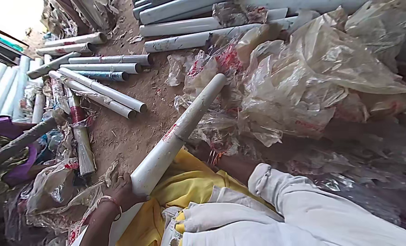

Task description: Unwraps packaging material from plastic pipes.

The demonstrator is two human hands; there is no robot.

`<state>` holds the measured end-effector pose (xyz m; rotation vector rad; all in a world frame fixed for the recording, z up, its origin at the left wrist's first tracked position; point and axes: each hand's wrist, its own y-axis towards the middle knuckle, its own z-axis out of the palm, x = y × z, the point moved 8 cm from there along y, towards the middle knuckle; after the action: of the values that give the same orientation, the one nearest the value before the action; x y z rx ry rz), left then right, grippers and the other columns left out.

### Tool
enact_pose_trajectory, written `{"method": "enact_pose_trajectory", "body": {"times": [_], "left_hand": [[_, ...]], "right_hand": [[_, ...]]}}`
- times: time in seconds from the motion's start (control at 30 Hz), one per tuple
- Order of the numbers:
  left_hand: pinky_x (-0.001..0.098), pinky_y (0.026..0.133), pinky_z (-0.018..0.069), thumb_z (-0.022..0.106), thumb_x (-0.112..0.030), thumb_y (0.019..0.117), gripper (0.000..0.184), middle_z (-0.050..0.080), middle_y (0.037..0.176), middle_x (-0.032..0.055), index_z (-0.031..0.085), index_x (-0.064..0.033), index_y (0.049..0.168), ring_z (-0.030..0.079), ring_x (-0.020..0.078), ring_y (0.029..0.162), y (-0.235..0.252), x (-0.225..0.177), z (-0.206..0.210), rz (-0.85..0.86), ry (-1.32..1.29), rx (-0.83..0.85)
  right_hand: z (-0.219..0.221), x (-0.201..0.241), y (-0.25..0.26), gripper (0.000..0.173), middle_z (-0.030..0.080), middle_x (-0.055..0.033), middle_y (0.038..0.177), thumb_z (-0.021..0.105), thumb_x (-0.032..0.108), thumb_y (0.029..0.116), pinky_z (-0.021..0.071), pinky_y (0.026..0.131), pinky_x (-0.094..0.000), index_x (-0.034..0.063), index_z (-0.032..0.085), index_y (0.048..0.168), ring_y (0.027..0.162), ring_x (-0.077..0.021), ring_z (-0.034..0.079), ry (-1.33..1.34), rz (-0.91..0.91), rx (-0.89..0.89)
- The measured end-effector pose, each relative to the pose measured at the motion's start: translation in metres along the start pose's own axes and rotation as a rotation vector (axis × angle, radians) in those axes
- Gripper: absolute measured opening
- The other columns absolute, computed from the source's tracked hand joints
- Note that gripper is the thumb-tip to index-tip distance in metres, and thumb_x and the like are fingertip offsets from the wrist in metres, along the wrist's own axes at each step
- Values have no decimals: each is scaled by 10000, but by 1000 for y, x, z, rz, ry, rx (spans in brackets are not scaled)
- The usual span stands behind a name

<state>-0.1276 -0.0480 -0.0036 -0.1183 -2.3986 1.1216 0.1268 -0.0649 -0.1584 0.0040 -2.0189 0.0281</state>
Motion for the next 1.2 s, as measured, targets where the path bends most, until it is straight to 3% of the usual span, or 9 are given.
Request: {"method": "enact_pose_trajectory", "body": {"times": [0.1,0.27,0.37,0.47,0.63,0.8,0.97,1.13,1.2], "left_hand": [[594,1182,264,697,-717,818,1179,404,1543,274,173,-9,1601,384,403,1449,34,-45,-18,65,-161,-69],[594,1077,424,709,-723,800,1133,449,1511,258,253,-62,1599,508,416,1350,50,-76,-31,32,-147,-172],[591,1072,425,718,-693,811,1101,474,1488,264,268,-65,1596,516,425,1337,49,-77,-33,32,-118,-220],[596,1081,410,750,-630,817,1079,481,1476,274,267,-60,1596,509,431,1340,48,-80,-29,40,-120,-244],[585,1099,385,752,-590,836,1055,490,1467,275,265,-45,1597,485,436,1357,41,-83,-29,50,-83,-252],[589,1096,389,753,-612,827,1062,501,1460,271,279,-51,1594,499,434,1345,47,-79,-31,65,-109,-248],[589,1095,394,743,-619,833,1064,479,1479,274,261,-60,1600,494,434,1351,48,-77,-30,55,-104,-222],[578,1094,404,747,-642,817,1082,493,1472,262,270,-68,1600,507,423,1344,53,-73,-33,62,-123,-211],[585,1093,404,741,-629,832,1078,484,1481,262,245,-68,1607,502,421,1350,52,-73,-29,63,-132,-186]], "right_hand": [[16,25,-4,419,694,-220,1199,442,222,1078,523,937,-515,124,598,1454,1077,-362,686,-67,-119,97],[-45,-78,30,437,672,-199,1335,458,267,1106,447,1062,-599,168,524,1526,1228,-403,637,7,406,-129],[-37,-42,21,424,675,-200,1327,450,258,1106,446,1083,-544,125,555,1495,1243,-368,635,-4,324,-9],[-6,13,8,396,690,-216,1234,451,236,1078,498,975,-541,101,653,1391,1131,-364,672,-68,77,96],[-53,-53,47,384,682,-230,1290,431,191,1107,469,1022,-604,78,614,1425,1193,-416,651,-46,367,-120],[-3,18,19,428,665,-205,1317,421,207,1088,482,1015,-531,149,576,1483,1197,-360,648,-95,88,116],[-49,-51,44,384,673,-241,1292,432,196,1103,461,1043,-592,52,618,1406,1212,-414,638,-38,433,-115],[3,16,22,429,664,-197,1315,420,198,1088,479,1022,-527,128,569,1484,1197,-352,647,-77,133,86],[-12,-10,26,422,668,-205,1311,420,184,1098,471,1039,-540,138,555,1495,1206,-367,644,-37,276,5]]}}
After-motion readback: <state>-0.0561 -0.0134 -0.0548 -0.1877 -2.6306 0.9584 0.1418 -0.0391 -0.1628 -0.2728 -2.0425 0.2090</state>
